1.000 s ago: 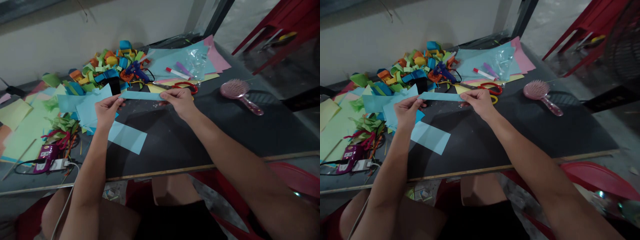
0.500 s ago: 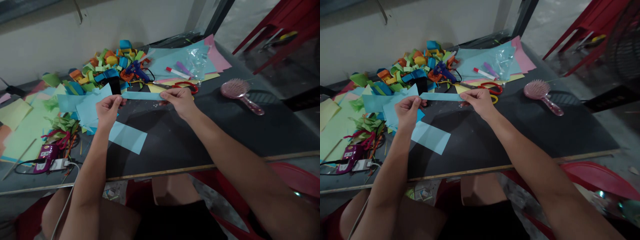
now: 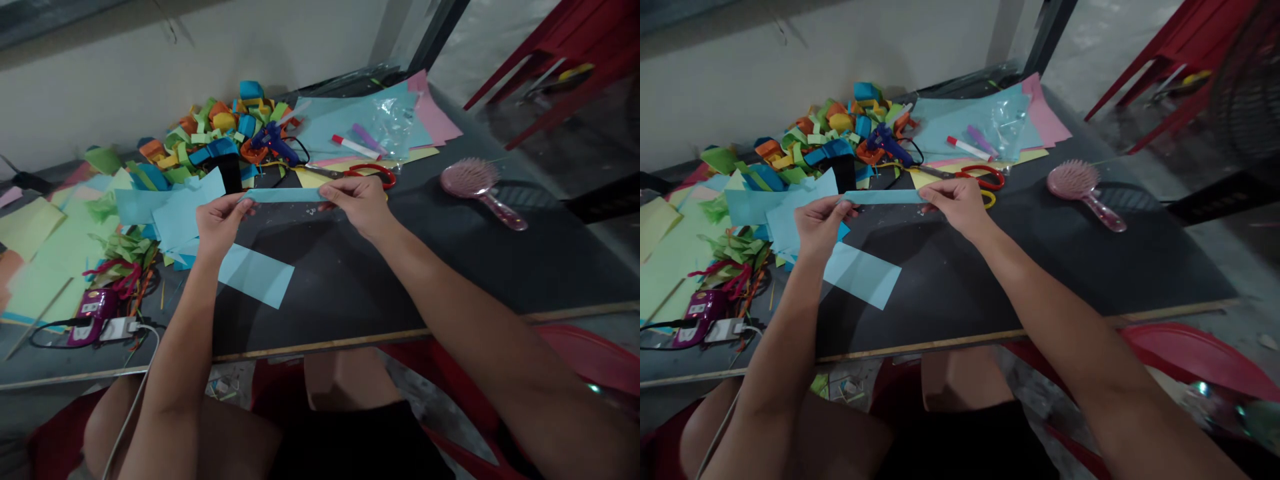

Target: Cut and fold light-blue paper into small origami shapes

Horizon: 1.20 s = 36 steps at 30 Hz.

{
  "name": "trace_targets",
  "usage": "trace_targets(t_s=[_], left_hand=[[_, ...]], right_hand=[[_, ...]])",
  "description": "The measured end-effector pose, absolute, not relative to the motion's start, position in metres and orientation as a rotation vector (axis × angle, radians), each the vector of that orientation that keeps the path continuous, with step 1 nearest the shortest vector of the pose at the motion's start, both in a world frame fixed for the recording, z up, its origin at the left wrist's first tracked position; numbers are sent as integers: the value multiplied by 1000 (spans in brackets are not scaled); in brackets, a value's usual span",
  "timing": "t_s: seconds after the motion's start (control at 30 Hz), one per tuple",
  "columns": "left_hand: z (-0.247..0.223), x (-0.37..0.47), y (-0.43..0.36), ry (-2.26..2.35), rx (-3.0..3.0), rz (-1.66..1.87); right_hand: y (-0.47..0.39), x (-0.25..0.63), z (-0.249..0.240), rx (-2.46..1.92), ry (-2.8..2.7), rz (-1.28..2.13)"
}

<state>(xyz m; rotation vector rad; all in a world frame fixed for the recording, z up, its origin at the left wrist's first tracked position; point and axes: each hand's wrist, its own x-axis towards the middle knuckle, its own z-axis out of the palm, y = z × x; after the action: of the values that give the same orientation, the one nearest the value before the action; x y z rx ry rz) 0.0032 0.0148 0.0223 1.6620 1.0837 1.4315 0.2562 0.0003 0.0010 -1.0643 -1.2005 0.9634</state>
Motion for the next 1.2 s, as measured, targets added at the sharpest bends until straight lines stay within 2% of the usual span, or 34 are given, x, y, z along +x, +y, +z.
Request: trace_targets(t_s=[0.43,0.63,1.2], left_hand=[[26,4,9,1099,1652,1425],[22,4,12,1084,1619,1272],[19,8,13,1124,1604,1357]], right_hand=[[-1,257,1,-1055,-1210,970],[-6,257,10,-1104,-1300,899],[-4,258,5,-1077,-1321,932]])
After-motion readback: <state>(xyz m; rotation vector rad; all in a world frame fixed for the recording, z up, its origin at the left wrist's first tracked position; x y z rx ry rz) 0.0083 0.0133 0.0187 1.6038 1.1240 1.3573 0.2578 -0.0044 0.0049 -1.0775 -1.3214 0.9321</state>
